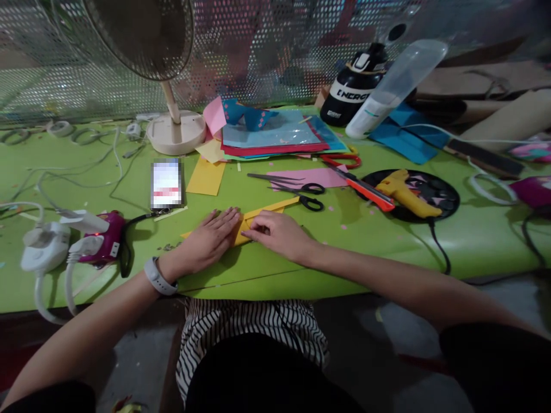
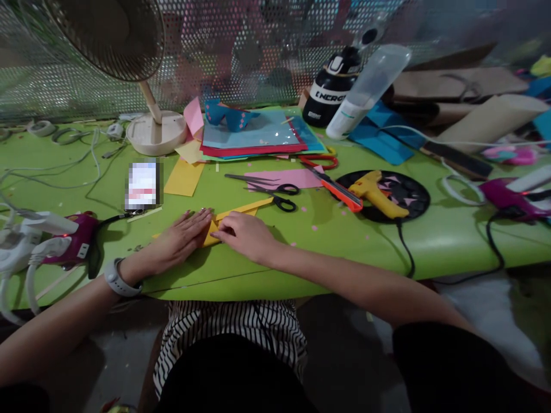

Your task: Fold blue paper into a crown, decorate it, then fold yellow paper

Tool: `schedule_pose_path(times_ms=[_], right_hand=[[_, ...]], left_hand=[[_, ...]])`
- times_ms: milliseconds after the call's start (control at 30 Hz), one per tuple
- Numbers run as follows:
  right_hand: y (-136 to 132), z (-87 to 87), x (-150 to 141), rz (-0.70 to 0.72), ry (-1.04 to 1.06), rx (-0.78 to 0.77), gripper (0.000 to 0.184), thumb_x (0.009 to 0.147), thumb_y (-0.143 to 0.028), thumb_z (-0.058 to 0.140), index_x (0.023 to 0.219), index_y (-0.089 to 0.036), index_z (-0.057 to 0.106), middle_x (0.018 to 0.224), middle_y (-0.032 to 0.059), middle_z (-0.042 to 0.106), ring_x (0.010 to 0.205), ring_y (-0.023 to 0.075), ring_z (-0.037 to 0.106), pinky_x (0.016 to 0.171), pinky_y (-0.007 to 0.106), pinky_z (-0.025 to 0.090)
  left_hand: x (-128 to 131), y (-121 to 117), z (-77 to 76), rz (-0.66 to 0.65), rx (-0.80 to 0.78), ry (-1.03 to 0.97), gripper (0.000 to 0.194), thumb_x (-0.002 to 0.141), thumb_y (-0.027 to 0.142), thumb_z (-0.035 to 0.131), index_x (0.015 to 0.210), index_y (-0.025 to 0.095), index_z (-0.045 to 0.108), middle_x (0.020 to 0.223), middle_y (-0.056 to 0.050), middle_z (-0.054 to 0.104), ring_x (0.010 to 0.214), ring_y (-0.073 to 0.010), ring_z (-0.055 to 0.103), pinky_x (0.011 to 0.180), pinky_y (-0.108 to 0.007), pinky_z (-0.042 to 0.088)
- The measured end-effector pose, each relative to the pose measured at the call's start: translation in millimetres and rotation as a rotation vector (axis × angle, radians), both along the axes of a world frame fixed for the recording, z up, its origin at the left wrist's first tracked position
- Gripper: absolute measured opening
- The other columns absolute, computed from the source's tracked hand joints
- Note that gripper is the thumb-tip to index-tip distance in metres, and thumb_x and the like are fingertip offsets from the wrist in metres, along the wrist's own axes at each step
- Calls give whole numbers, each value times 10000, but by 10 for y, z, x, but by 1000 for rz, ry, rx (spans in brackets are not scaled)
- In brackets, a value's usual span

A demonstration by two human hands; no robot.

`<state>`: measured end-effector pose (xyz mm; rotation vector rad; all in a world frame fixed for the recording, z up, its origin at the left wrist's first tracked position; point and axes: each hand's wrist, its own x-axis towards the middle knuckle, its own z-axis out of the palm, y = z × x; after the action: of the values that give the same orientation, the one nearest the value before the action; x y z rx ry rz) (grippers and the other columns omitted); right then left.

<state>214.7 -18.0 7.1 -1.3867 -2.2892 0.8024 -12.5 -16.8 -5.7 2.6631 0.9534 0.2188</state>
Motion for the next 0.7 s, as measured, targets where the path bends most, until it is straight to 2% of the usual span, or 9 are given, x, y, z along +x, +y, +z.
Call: schedule_pose_path(times_ms=[167, 267, 333, 400, 467, 533, 700], right_hand=[[10, 38, -21, -57, -63, -112, 215, 878, -411, 629, 847, -199, 609, 844, 31, 675, 731, 156, 591, 618, 280, 378], [21, 59, -38, -75, -106, -133, 174, 860, -359, 642, 941, -210, 604, 828, 21, 691, 714, 162, 603, 598, 285, 364], [28, 63, -41, -65, -119, -131, 170, 868, -352, 626, 960, -211, 602, 821, 21, 696, 707, 165, 603, 592, 290, 355], [35, 59, -36, -51, -116, -130, 175, 877, -367, 612, 952, -209, 604, 810, 23, 697, 703, 167, 602, 593, 294, 353], [45, 47, -23, -47, -101, -138, 183, 880, -381, 609, 941, -208, 608, 796, 24, 697, 697, 166, 599, 597, 296, 356], [60, 30, -3, -50, -65, -154, 182, 877, -384, 610, 919, -207, 613, 787, 24, 696, 692, 162, 596, 597, 294, 361], [125, 9, 58, -68, 169, -270, 124, 863, -311, 606, 888, -190, 620, 789, 33, 678, 692, 142, 585, 605, 268, 413]], left_hand=[[5, -47, 128, 34, -20, -83, 537, 1030, 315, 288, 1538, 156, 218, 1584, -141, 289, 1469, -224, 265, 1200, -472, 249], [24, -94, 154, 55, 135, -152, 473, 996, 380, 441, 1431, 197, 423, 1469, -140, 480, 1368, -256, 439, 1155, -491, 329], [30, -123, 155, 3, 247, -154, 347, 972, 377, 514, 1282, 232, 567, 1309, -105, 620, 1206, -243, 579, 1058, -457, 444], [29, -138, 156, -88, 303, -116, 241, 985, 314, 500, 1166, 230, 636, 1184, -80, 687, 1066, -218, 646, 914, -389, 535], [24, -139, 160, -164, 322, -77, 244, 1006, 239, 444, 1119, 199, 657, 1142, -85, 707, 1015, -215, 668, 827, -364, 566], [18, -133, 167, -196, 329, -72, 274, 1013, 202, 410, 1127, 173, 657, 1138, -101, 709, 1016, -222, 673, 812, -371, 580], [15, -137, 186, -177, 301, -79, 334, 1011, 173, 380, 1263, 170, 599, 1211, -137, 677, 1082, -223, 655, 861, -393, 582]])
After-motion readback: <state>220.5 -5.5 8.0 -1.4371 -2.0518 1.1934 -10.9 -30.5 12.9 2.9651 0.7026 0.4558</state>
